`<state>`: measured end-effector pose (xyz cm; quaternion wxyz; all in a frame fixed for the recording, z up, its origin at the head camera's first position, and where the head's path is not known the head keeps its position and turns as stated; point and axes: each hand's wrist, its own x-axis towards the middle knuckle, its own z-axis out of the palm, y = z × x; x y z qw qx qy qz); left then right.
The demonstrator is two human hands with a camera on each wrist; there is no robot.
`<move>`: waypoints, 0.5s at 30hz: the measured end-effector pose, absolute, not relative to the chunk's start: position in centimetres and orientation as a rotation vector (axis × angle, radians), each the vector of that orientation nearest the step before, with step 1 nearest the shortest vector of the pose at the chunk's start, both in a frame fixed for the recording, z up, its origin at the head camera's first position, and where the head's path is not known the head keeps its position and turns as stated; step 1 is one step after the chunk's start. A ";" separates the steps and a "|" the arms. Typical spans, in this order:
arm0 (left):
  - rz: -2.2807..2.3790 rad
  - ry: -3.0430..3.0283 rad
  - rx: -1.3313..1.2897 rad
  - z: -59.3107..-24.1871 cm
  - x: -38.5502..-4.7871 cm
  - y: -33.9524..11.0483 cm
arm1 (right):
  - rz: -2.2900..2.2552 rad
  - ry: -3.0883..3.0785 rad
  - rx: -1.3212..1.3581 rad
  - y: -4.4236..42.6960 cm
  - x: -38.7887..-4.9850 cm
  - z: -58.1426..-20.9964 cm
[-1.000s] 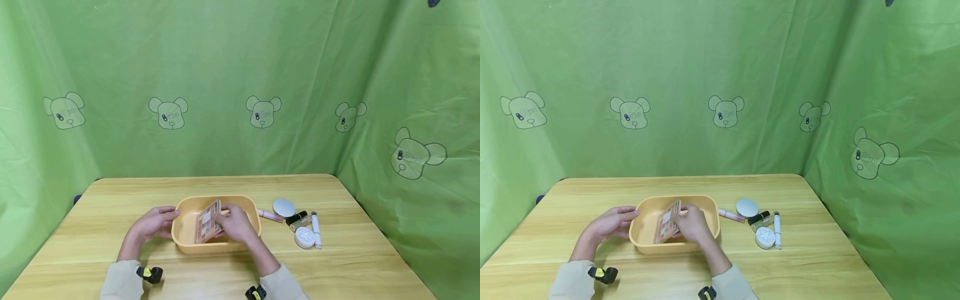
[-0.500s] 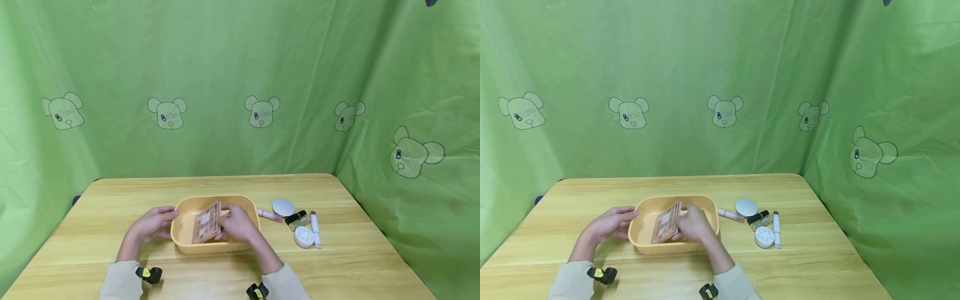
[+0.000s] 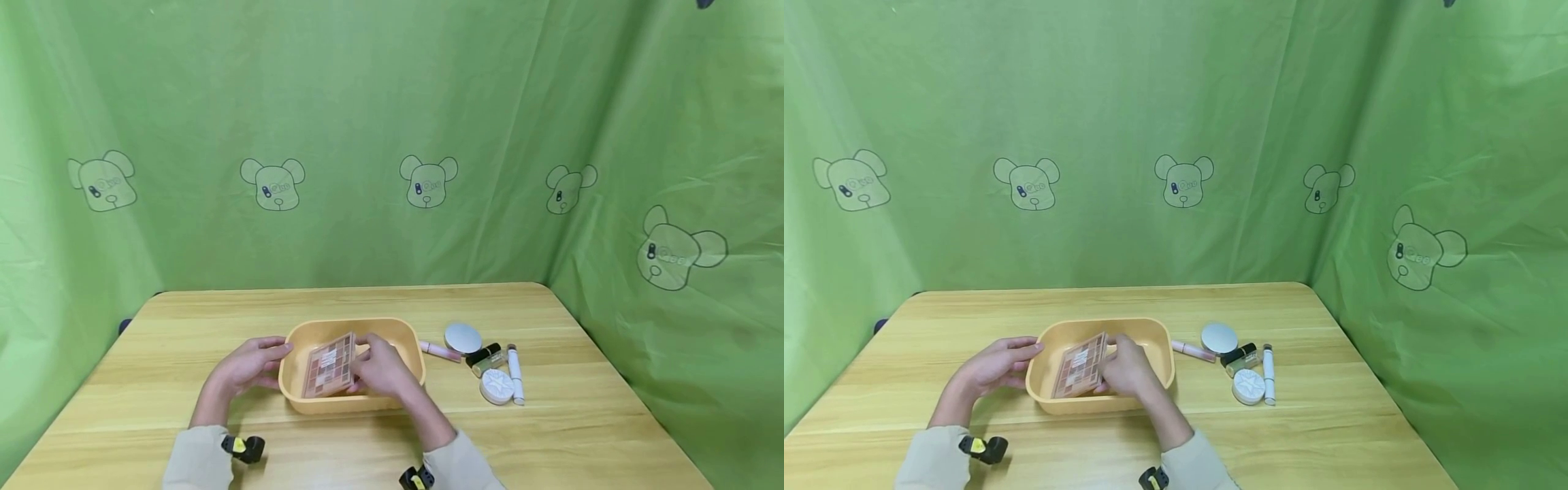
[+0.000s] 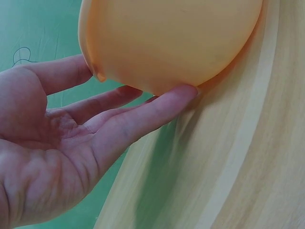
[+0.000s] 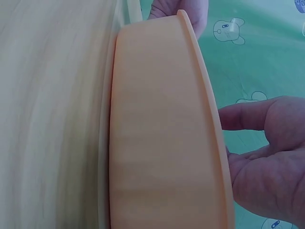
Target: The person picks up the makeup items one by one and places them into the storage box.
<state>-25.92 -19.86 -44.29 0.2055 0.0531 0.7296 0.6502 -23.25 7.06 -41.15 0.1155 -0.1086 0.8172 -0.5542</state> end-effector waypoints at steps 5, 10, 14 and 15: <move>1.806 2.039 0.143 -44.1 -25.8 -19.9 | -1.619 2.403 -0.317 6.7 -23.0 -41.1; 1.811 2.035 0.135 -44.2 -25.9 -19.9 | -1.574 2.452 -0.313 6.6 -22.9 -41.1; 1.814 2.042 0.119 -44.3 -26.1 -19.9 | -1.554 2.469 -0.310 6.5 -22.9 -41.1; 1.816 2.043 0.114 -44.4 -26.1 -19.9 | -1.550 2.471 -0.309 6.5 -22.9 -41.1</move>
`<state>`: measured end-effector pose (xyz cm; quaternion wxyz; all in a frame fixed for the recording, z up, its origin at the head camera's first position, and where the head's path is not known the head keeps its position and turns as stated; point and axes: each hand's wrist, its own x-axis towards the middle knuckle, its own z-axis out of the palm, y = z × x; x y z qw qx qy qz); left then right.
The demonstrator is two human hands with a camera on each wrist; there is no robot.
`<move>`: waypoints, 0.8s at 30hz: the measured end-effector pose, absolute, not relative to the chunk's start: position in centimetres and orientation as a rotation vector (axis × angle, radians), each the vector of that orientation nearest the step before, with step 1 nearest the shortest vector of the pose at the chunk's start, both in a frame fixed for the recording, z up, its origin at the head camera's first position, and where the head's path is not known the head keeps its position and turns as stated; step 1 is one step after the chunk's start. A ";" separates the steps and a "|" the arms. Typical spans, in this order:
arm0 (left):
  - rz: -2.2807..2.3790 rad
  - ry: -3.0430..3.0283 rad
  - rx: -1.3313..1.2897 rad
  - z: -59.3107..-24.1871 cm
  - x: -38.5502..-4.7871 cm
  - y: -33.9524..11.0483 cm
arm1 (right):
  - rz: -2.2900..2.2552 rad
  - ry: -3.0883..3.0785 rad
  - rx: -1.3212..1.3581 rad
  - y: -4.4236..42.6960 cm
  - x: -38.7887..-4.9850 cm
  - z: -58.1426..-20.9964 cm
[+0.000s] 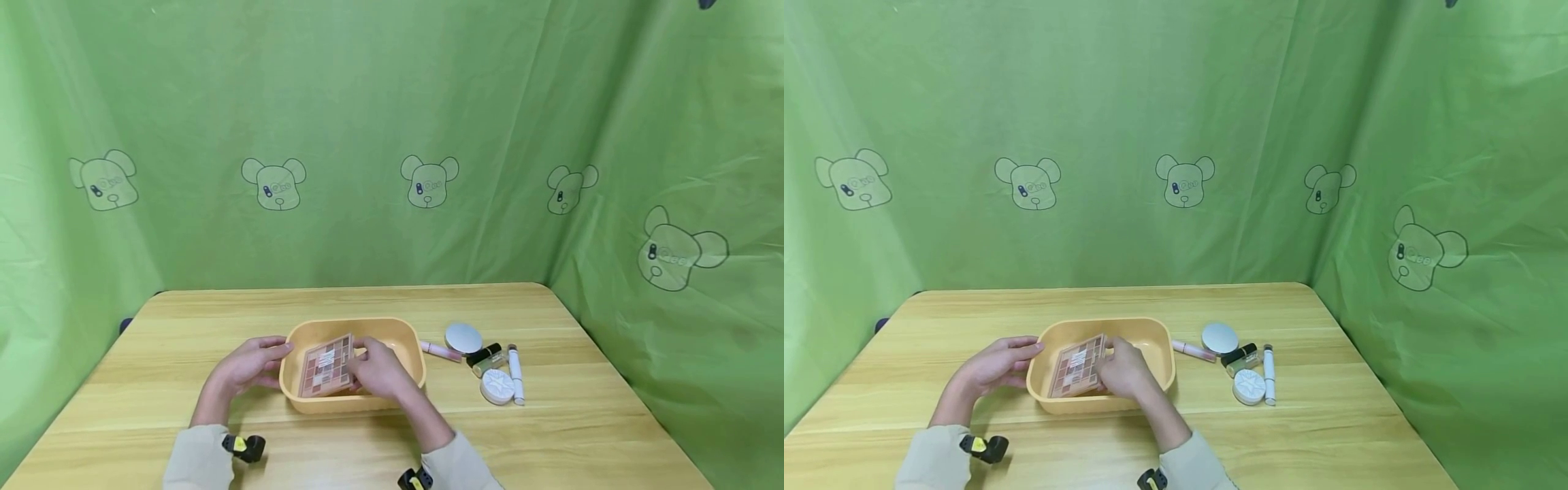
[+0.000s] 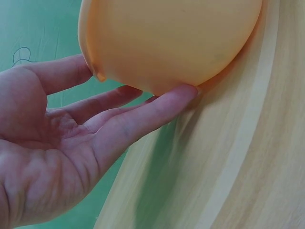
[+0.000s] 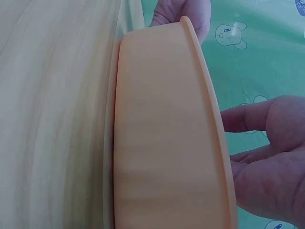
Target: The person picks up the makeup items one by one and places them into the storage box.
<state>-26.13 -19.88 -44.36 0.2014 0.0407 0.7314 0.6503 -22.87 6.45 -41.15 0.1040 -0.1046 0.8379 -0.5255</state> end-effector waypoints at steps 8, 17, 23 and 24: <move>1.826 2.037 0.112 -44.5 -26.2 -19.9 | -1.520 2.483 -0.311 6.5 -22.9 -41.2; 1.818 2.042 0.099 -44.4 -26.1 -19.9 | -1.514 2.469 -0.278 6.3 -22.8 -41.2; 1.818 2.047 0.105 -44.4 -26.2 -19.9 | -1.511 2.482 -0.287 6.3 -22.7 -41.1; 1.817 2.048 0.106 -44.4 -26.2 -20.0 | -1.513 2.482 -0.293 6.3 -22.7 -41.1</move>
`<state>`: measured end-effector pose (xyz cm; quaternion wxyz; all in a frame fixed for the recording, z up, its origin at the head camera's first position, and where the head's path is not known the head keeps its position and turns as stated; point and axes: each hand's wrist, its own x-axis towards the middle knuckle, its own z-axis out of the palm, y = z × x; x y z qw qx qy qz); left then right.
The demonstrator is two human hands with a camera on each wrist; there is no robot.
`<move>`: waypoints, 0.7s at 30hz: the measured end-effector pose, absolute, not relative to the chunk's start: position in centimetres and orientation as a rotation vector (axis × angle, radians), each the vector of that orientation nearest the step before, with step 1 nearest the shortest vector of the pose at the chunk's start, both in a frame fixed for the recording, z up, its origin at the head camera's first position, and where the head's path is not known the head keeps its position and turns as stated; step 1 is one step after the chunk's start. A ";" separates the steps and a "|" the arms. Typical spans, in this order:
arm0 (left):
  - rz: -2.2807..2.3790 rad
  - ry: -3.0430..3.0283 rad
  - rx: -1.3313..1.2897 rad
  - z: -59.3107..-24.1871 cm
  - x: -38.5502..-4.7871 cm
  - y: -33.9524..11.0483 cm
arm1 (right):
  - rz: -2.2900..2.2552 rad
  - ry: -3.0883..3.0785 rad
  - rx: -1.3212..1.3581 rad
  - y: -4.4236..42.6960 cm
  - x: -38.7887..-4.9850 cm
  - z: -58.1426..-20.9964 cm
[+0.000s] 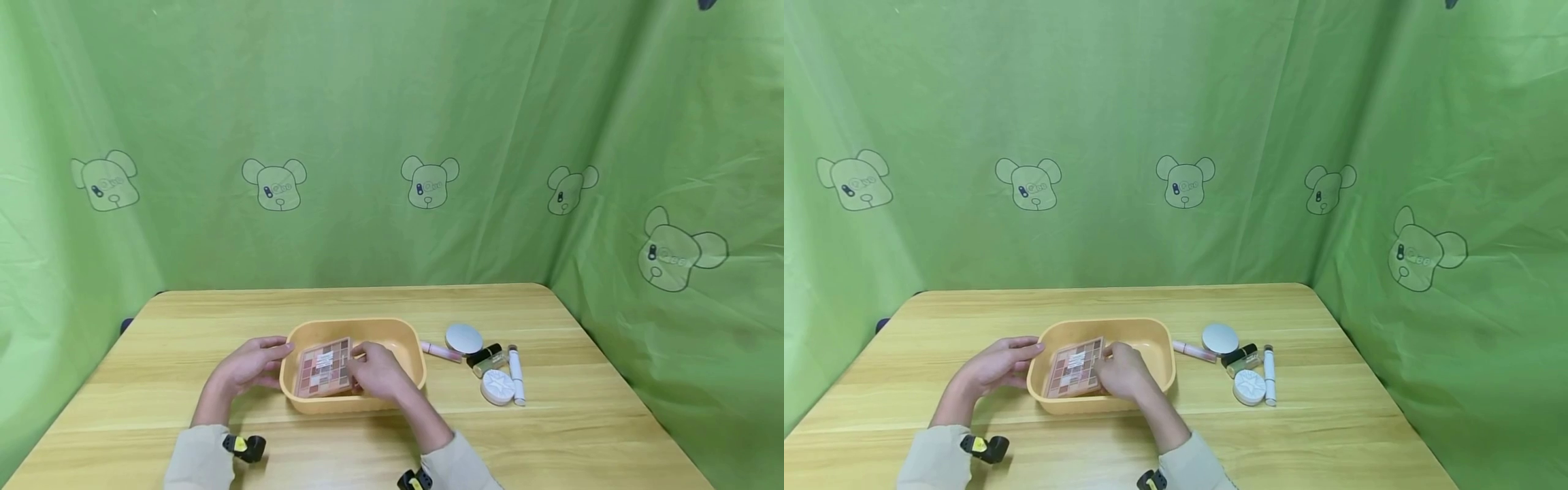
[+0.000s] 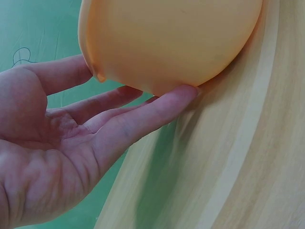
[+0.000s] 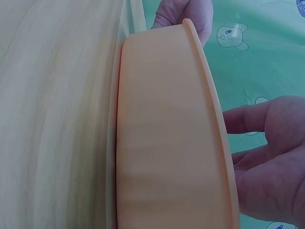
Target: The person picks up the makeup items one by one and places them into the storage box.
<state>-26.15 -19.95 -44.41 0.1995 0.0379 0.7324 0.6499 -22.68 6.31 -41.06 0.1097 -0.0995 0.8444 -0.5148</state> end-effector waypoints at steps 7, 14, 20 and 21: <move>1.805 2.048 0.131 -44.3 -26.1 -19.9 | -1.483 2.487 -0.322 6.4 -22.7 -40.9; 1.804 2.045 0.132 -44.3 -26.0 -19.9 | -1.387 2.522 -0.357 6.6 -22.6 -40.8; 1.800 2.044 0.145 -44.2 -26.0 -19.9 | -1.359 2.528 -0.388 6.7 -22.6 -40.9; 1.805 2.043 0.137 -44.2 -26.0 -19.9 | -1.352 2.533 -0.394 6.7 -22.6 -41.0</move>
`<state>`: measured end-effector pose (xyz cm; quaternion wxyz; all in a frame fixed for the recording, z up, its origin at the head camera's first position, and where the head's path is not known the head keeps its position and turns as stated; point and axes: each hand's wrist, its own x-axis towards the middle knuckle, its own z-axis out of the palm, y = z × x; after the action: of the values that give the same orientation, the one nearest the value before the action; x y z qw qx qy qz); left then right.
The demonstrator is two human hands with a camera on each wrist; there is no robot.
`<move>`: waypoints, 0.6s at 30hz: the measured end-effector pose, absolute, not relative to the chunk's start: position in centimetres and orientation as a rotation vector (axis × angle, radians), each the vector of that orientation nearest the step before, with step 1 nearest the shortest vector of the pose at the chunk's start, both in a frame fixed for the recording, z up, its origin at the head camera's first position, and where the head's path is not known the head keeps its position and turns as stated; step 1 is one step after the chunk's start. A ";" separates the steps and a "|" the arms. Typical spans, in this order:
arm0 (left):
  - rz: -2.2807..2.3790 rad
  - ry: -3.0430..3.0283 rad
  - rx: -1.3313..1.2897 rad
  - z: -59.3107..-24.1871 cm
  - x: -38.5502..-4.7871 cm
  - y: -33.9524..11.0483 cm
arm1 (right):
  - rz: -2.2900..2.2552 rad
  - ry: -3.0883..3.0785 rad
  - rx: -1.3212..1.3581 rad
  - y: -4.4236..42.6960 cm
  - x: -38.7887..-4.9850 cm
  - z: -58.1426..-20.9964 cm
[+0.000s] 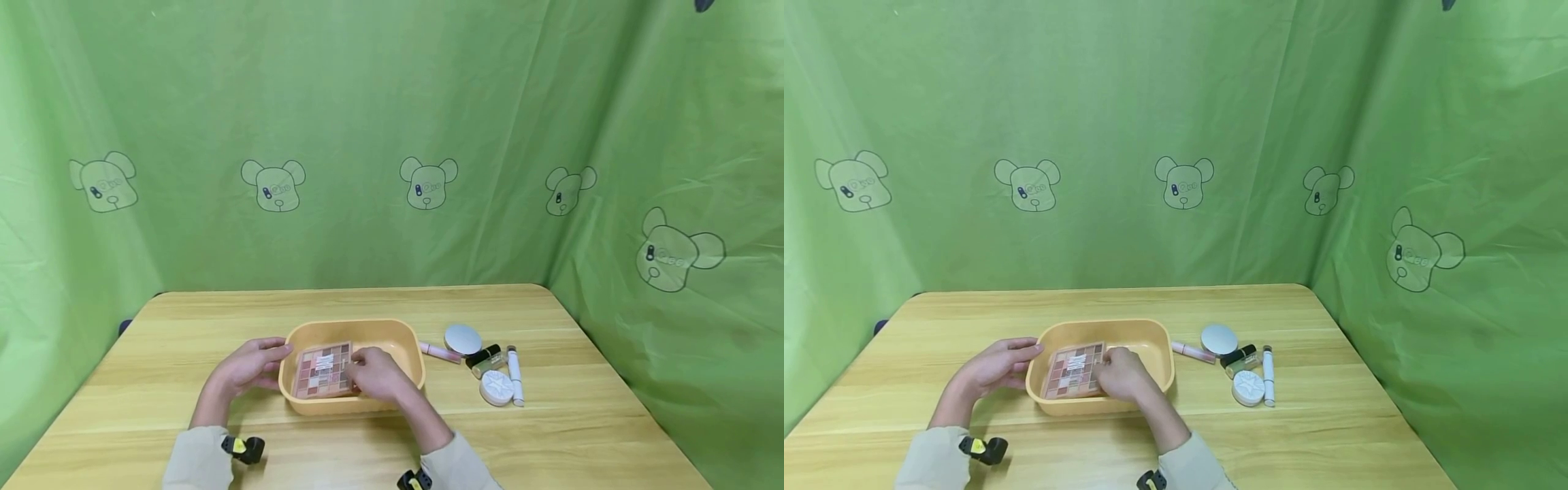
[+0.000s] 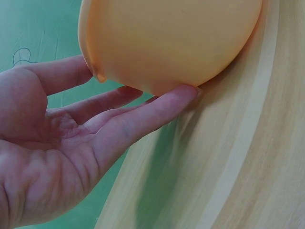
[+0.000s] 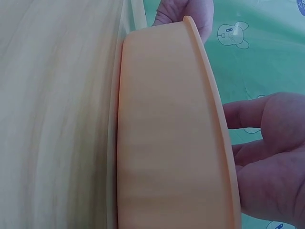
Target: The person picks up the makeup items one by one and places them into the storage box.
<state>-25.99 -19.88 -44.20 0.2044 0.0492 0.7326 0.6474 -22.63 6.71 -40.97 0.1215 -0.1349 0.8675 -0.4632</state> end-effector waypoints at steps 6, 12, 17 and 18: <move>1.808 2.049 0.134 -44.2 -26.0 -19.9 | -1.298 2.525 -0.399 6.9 -22.8 -41.2; 1.814 2.052 0.123 -44.2 -26.0 -19.8 | -1.306 2.476 -0.383 7.0 -22.8 -41.3; 1.816 2.046 0.124 -44.2 -26.0 -19.9 | -1.325 2.476 -0.392 7.0 -22.7 -41.4; 1.816 2.046 0.123 -44.2 -26.0 -19.9 | -1.327 2.477 -0.391 6.9 -22.7 -41.4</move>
<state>-26.01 -19.87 -44.22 0.2001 0.0439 0.7321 0.6496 -22.71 6.95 -41.35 0.1514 -0.1362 0.8630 -0.4624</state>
